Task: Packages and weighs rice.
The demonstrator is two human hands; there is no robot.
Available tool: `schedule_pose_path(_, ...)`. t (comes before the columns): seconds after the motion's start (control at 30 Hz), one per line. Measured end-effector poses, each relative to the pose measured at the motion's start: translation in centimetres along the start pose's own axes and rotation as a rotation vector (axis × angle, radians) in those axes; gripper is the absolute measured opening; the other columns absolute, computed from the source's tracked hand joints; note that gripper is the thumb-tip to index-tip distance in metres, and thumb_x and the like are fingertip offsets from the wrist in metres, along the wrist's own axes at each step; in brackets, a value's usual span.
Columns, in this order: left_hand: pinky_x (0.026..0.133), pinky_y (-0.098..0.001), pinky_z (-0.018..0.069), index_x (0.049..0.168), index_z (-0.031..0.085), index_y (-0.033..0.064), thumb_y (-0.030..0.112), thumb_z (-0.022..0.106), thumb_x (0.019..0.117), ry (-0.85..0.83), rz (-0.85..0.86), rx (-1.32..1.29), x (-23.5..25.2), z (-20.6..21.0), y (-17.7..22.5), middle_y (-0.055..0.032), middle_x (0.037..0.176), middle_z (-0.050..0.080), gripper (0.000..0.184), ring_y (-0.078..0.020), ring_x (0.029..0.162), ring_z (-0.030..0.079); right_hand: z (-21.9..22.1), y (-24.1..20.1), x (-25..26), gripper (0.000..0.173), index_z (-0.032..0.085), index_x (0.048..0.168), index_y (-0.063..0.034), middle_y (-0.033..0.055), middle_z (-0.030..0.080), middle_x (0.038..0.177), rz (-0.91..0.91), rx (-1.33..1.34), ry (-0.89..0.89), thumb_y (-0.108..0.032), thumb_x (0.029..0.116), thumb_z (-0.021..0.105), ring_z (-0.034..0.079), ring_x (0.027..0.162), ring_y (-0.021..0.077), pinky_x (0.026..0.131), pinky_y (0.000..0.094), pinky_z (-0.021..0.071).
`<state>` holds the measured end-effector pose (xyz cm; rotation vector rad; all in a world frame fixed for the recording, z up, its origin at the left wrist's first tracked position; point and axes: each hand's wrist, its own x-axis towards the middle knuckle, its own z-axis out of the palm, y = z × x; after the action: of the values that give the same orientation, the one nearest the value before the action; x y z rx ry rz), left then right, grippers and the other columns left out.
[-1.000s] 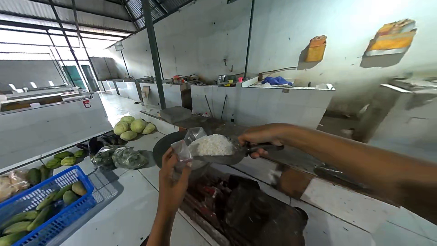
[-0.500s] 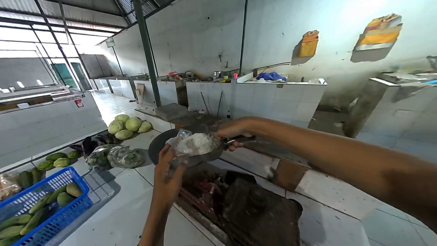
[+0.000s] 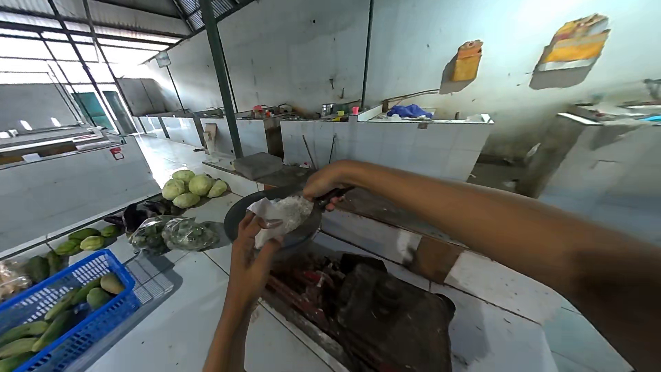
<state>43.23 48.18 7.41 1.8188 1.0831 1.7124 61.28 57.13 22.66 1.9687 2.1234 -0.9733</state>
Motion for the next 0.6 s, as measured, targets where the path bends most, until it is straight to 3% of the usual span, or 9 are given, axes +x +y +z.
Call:
schedule_pose_path(0.17,0.106,-0.0378,0.0469,0.112,0.073,0.0127,0.029,0.057,0.0905,-0.010,0.016,-0.030,0.2,0.1,0.1,-0.0041,0.139,0.061,0.031,-0.0173,0.134,0.051,-0.3,-1.5,0.1,0.029,0.059,0.076,-0.0055,0.0024,0.050,0.056,0.021,-0.096,0.051,-0.019,0.1004,0.054,0.043,0.041,0.0090,0.044,0.0236,0.0399)
schedule_pose_path(0.27,0.101,-0.0337,0.0501,0.111,0.071,0.0119,0.023,0.055,0.0895,-0.002,0.017,-0.048,0.2,0.2,0.2,-0.0006,0.128,0.065,0.029,-0.0117,0.123,0.057,-0.2,-2.6,-0.6,0.030,0.060,0.073,-0.0063,0.0020,0.050,0.058,-0.021,-0.241,0.110,-0.021,0.0992,0.057,0.043,0.045,0.0102,0.048,0.0274,0.0397)
schedule_pose_path(0.4,0.103,-0.0333,0.0496,0.113,0.070,0.0124,0.023,0.055,0.0915,-0.001,0.023,-0.111,0.2,0.4,0.4,0.0011,0.127,0.065,0.029,-0.0105,0.123,0.058,-0.1,-4.5,-1.5,0.026,0.066,0.074,-0.0027,0.0066,0.055,0.063,-0.129,-0.443,0.252,-0.020,0.0933,0.068,0.049,0.053,0.0180,0.055,0.0389,0.0432)
schedule_pose_path(0.6,0.097,-0.0260,0.0516,0.112,0.068,0.0142,0.016,0.051,0.0946,0.019,0.026,-0.192,0.2,0.5,0.8,0.0093,0.113,0.067,0.024,-0.0024,0.109,0.062,0.8,-6.9,-4.3,0.020,0.068,0.095,0.0071,0.0239,0.065,0.099,-0.382,-0.769,0.387,-0.013,0.0943,0.070,0.064,0.092,0.0383,0.077,0.0557,0.0490)
